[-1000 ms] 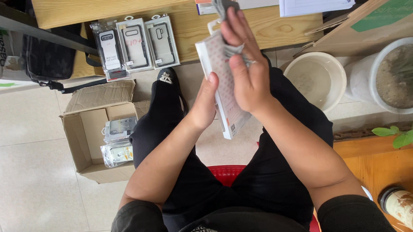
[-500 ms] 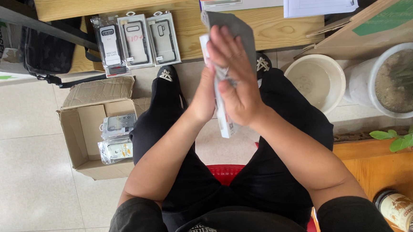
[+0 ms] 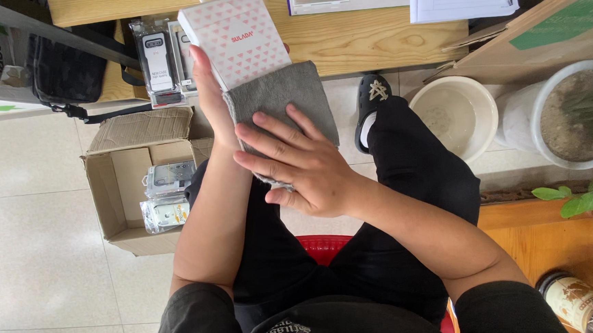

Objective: The person sits on a stool and folds a gray cloth. They then pick up a packaged phone case and wipe the plastic packaging with the cloth, cleaning the front and back surfaces before placing it back on the table.

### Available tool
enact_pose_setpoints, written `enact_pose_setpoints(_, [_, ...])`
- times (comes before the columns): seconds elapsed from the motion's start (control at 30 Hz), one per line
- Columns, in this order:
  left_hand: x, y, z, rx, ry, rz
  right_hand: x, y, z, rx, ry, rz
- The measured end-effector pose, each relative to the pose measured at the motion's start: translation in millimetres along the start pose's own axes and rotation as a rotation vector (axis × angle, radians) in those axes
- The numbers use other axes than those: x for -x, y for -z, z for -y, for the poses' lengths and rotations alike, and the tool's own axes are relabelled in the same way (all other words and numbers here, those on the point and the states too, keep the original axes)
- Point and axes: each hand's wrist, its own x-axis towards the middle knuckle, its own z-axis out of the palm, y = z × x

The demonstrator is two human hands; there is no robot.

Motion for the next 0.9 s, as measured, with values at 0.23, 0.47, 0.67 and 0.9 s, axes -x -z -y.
enact_pose_setpoints(0.23, [11.4, -14.8, 8.6, 0.158, 0.2, 0.036, 2.0, -2.3, -20.5, 0.031, -0.097, 0.026])
enact_pose_setpoints(0.47, [40.6, -39.9, 25.0, 0.096, 0.248, 0.238, 7.1, -0.3, -55.1, 0.037, -0.303, -0.159])
enact_pose_setpoints(0.67, [50.4, -40.0, 35.0, 0.014, 0.401, 0.277, 3.2, 22.4, -51.7, -0.211, -0.35, -0.361])
enact_pose_setpoints(0.9, [49.5, -46.8, 29.4, -0.464, 0.288, 0.403, -1.0, 26.2, -48.9, -0.379, -0.463, -0.5])
